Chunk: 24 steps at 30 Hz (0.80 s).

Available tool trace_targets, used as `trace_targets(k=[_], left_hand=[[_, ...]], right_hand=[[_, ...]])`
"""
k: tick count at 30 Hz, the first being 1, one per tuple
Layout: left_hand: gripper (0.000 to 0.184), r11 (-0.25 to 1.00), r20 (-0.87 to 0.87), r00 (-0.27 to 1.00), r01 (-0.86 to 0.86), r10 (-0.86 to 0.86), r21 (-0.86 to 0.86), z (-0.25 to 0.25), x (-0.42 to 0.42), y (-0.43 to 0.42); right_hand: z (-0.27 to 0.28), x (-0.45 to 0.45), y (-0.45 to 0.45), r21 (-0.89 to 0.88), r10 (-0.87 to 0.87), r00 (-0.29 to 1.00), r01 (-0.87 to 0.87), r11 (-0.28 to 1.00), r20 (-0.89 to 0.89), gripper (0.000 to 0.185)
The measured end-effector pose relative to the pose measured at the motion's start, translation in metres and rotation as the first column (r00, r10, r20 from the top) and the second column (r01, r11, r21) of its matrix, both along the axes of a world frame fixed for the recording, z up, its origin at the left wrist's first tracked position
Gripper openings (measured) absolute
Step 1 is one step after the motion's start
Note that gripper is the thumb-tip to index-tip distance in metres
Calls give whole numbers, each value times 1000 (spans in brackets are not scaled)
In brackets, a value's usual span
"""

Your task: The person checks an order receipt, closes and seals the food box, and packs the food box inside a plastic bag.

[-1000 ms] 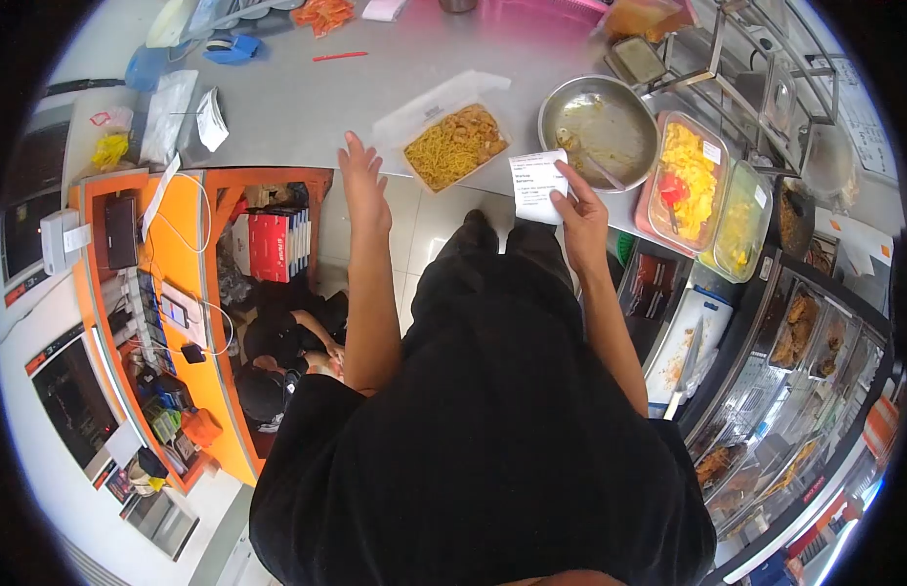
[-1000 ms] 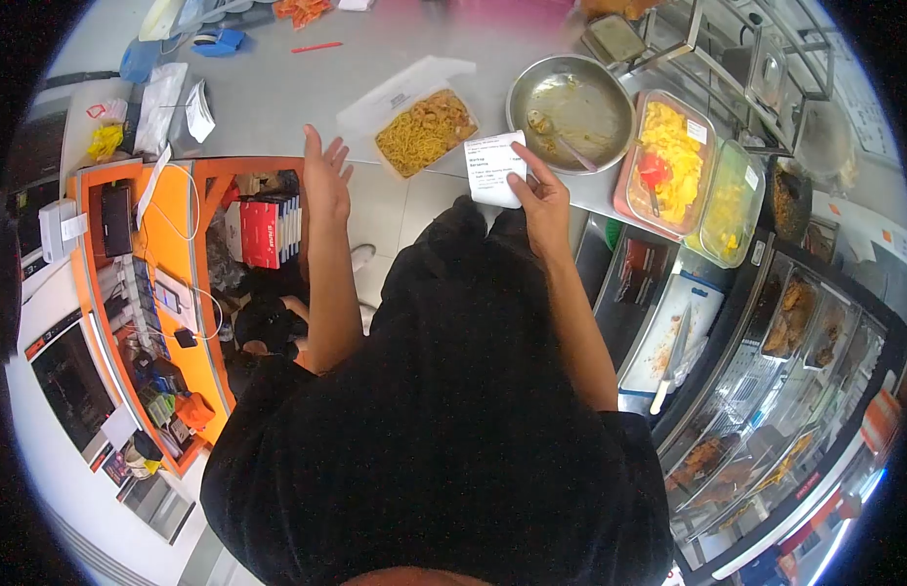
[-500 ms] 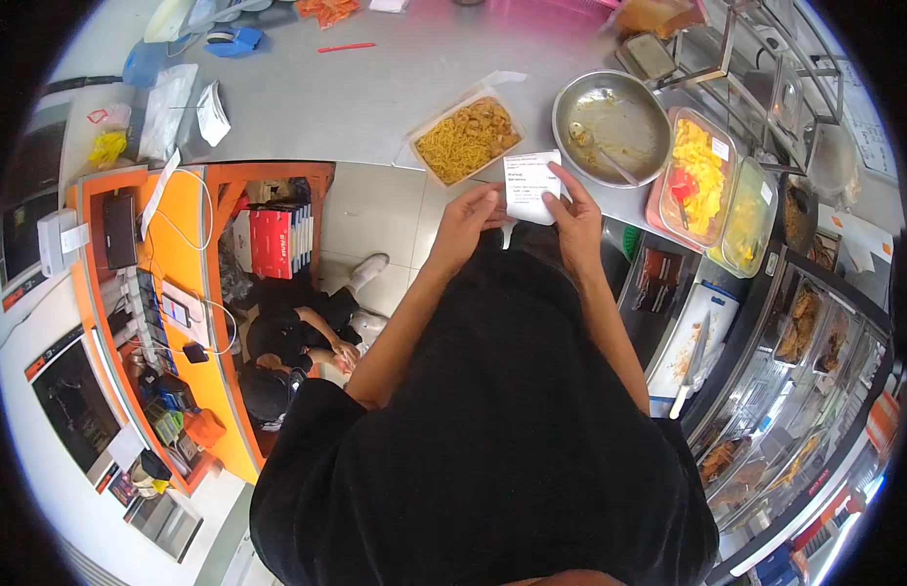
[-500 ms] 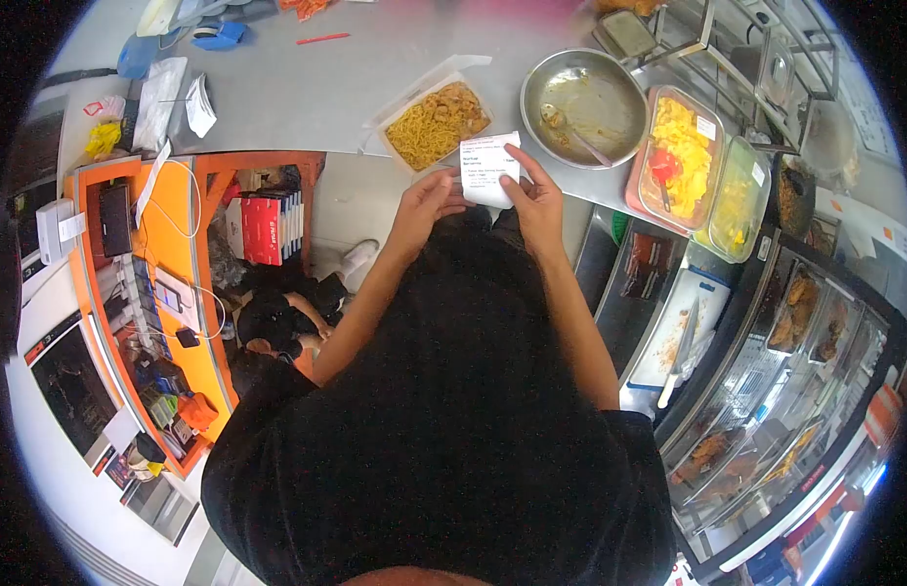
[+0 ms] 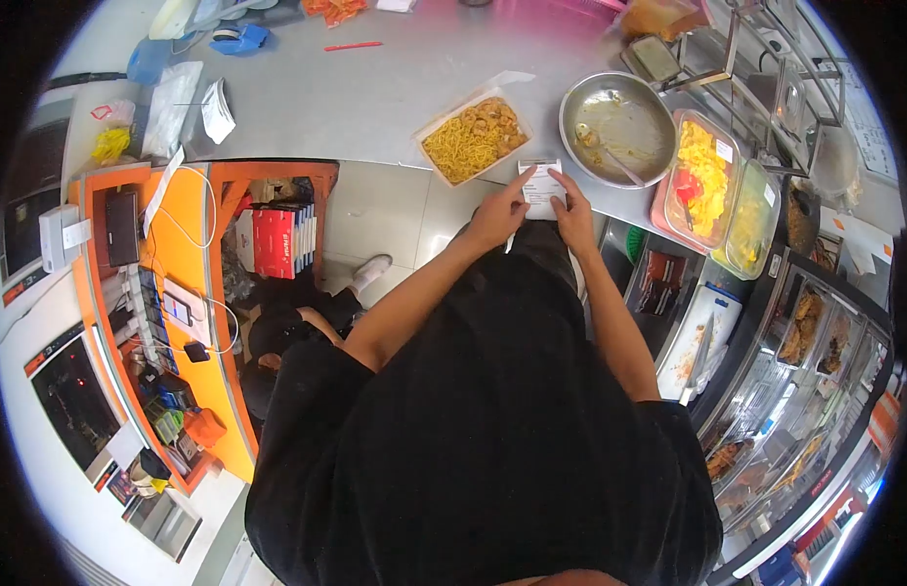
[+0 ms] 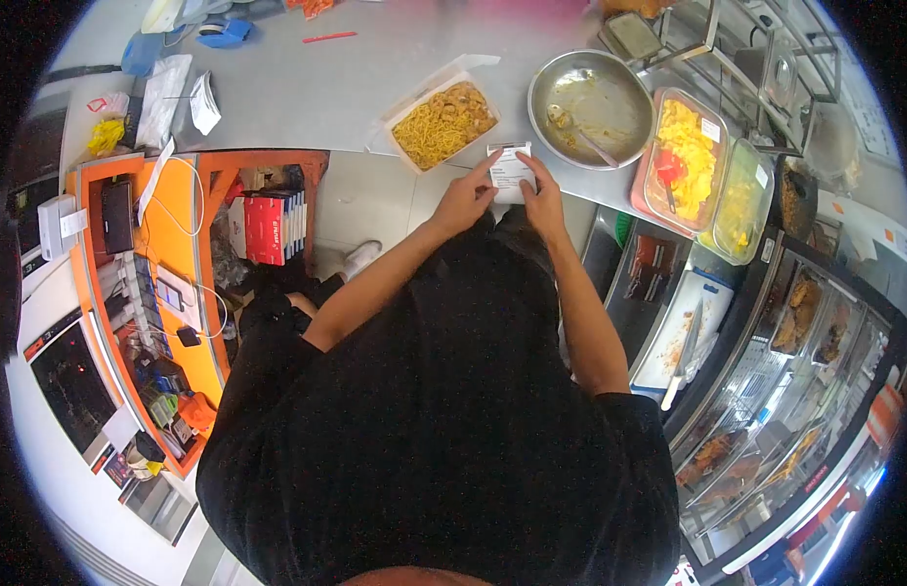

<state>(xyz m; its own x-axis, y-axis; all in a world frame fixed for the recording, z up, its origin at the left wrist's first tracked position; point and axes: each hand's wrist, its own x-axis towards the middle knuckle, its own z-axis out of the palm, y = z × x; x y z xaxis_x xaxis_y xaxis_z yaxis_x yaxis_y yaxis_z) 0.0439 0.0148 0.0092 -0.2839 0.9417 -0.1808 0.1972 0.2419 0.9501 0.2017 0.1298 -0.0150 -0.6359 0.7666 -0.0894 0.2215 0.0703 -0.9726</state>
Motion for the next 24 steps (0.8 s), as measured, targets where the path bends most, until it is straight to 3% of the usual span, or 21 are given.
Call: trace_targets(k=[1, 4, 8, 11, 14, 17, 24], left_hand=[[63, 1000, -56, 998, 16, -16, 1, -9, -1, 6], [56, 996, -188, 980, 61, -71, -62, -24, 0, 14], [57, 980, -281, 948, 108, -152, -165, -29, -6, 24], [60, 981, -420, 895, 81, -150, -178, -30, -1, 22], [65, 957, -439, 886, 19, -150, -288, -29, 8, 27], [68, 938, -487, 849, 28, -205, -347, -25, 8, 32], [75, 942, -503, 836, 49, -221, -332, -26, 0, 37]], right_hand=[[-2, -1, 4, 14, 0, 1000, 0, 1000, 15, 51], [-5, -3, 18, 320, 26, 970, -104, 942, 241, 49], [-12, -5, 14, 382, -80, 939, -58, 922, 335, 45], [-23, -3, 7, 537, -220, 860, -73, 841, 461, 42], [-23, 10, 0, 551, -156, 843, -186, 813, 515, 45], [-12, 16, -10, 622, -204, 794, -259, 739, 572, 49], [-11, 0, -23, 620, -301, 749, -183, 763, 590, 56]])
